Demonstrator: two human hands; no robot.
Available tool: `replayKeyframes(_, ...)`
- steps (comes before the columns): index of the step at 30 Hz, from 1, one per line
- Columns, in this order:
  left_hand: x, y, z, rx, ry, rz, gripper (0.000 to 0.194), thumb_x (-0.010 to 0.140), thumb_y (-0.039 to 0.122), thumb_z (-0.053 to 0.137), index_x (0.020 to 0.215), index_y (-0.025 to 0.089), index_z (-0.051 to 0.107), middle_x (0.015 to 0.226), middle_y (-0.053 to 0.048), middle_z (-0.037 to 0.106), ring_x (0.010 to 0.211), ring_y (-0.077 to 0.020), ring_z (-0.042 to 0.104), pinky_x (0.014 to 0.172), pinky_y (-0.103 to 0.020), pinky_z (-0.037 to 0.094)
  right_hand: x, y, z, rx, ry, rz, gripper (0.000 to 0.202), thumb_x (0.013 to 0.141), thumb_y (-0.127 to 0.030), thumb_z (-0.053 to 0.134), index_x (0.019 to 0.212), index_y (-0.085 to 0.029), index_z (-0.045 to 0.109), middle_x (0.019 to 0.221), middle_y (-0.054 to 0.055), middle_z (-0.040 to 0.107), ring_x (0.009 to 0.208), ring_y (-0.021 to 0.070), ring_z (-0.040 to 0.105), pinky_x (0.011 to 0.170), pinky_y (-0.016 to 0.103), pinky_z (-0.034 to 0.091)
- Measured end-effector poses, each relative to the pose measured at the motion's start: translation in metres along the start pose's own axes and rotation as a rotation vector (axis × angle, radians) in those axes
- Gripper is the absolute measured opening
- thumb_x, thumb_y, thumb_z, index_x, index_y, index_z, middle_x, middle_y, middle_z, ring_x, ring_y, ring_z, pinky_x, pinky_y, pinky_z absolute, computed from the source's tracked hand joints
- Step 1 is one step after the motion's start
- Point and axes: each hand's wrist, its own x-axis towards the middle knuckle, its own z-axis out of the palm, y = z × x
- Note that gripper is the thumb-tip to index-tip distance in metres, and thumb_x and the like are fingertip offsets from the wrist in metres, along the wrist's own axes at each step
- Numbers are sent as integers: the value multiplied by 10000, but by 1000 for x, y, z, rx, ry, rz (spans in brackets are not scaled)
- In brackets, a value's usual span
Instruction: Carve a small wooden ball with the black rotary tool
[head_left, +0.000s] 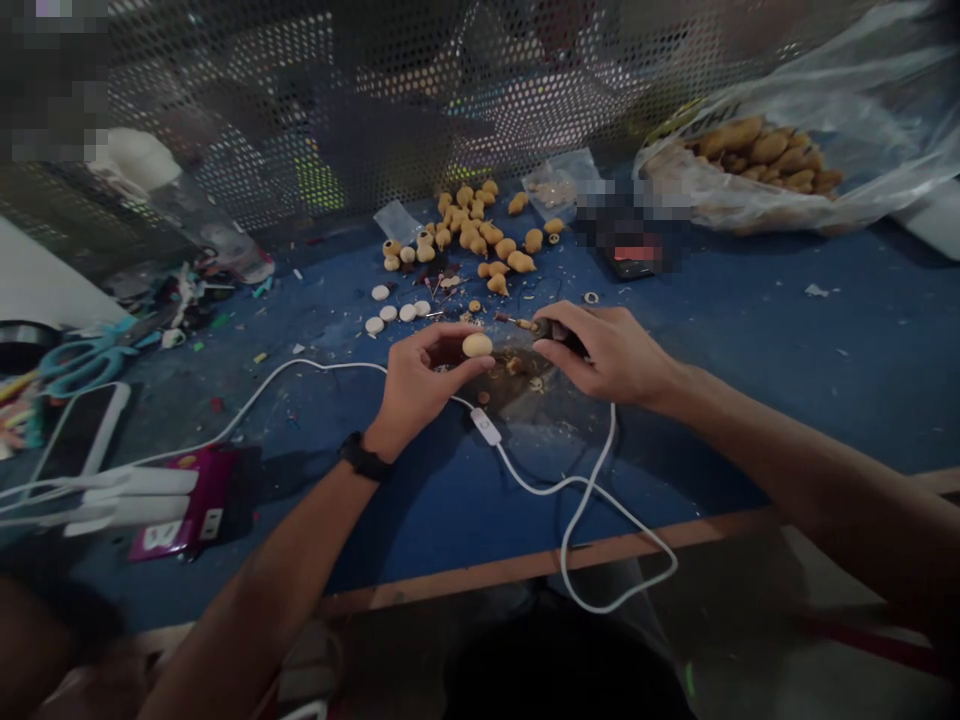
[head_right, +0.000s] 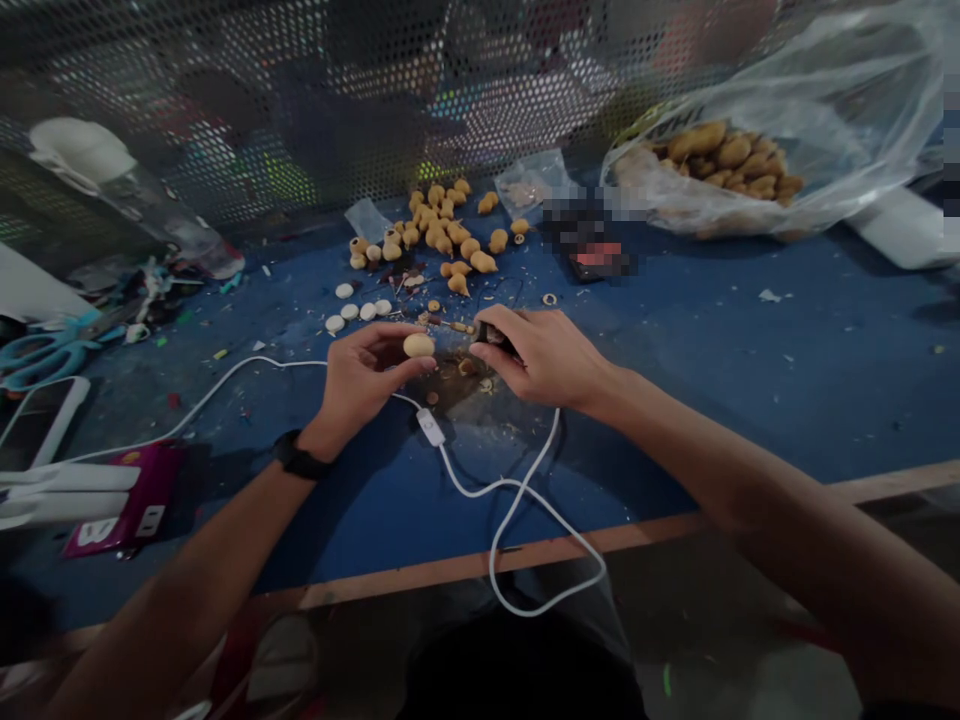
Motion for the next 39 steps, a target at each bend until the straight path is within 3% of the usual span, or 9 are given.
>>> replayKeyframes(5,1,-4,-1,-45,-30,-59,448,676,439,972,988,200,756,888,-43,830,814,-192,796,748,-309,679,-1,3,3,0,-7,-15,346,1037,-460,554,1219,-198,686,967,85,789,797,226,699,709,316,429)
replayKeyframes(13,2,-4,-2,-50,-97,-92,412,760,427,913,1021,199,691,897,-61,829,732,-181,780,590,-258,628,-2,-5,0,75,31,-22,347,1031,-428,529,1148,-158,712,767,45,729,648,188,643,648,297,417)
replayKeyframes(26,5,0,-1,-88,-66,-132,464,677,480,963,906,184,687,901,-70,837,661,-159,763,477,-214,572,-5,-10,8,38,-9,-39,376,1039,-432,477,1202,-168,689,854,69,767,718,202,658,675,305,414)
replayKeyframes(32,5,-1,-2,-93,-47,-122,426,654,425,983,886,181,722,857,-69,837,691,-175,781,542,-243,613,-6,-10,11,26,21,-64,378,1038,-431,487,1189,-159,701,777,57,737,669,196,633,655,305,415)
replayKeyframes(39,4,-1,-1,-96,-45,-116,439,640,477,985,859,191,735,856,-69,840,706,-193,792,567,-273,640,-6,-11,10,8,25,-70,387,1042,-433,468,1183,-161,704,785,61,746,694,203,651,666,312,420)
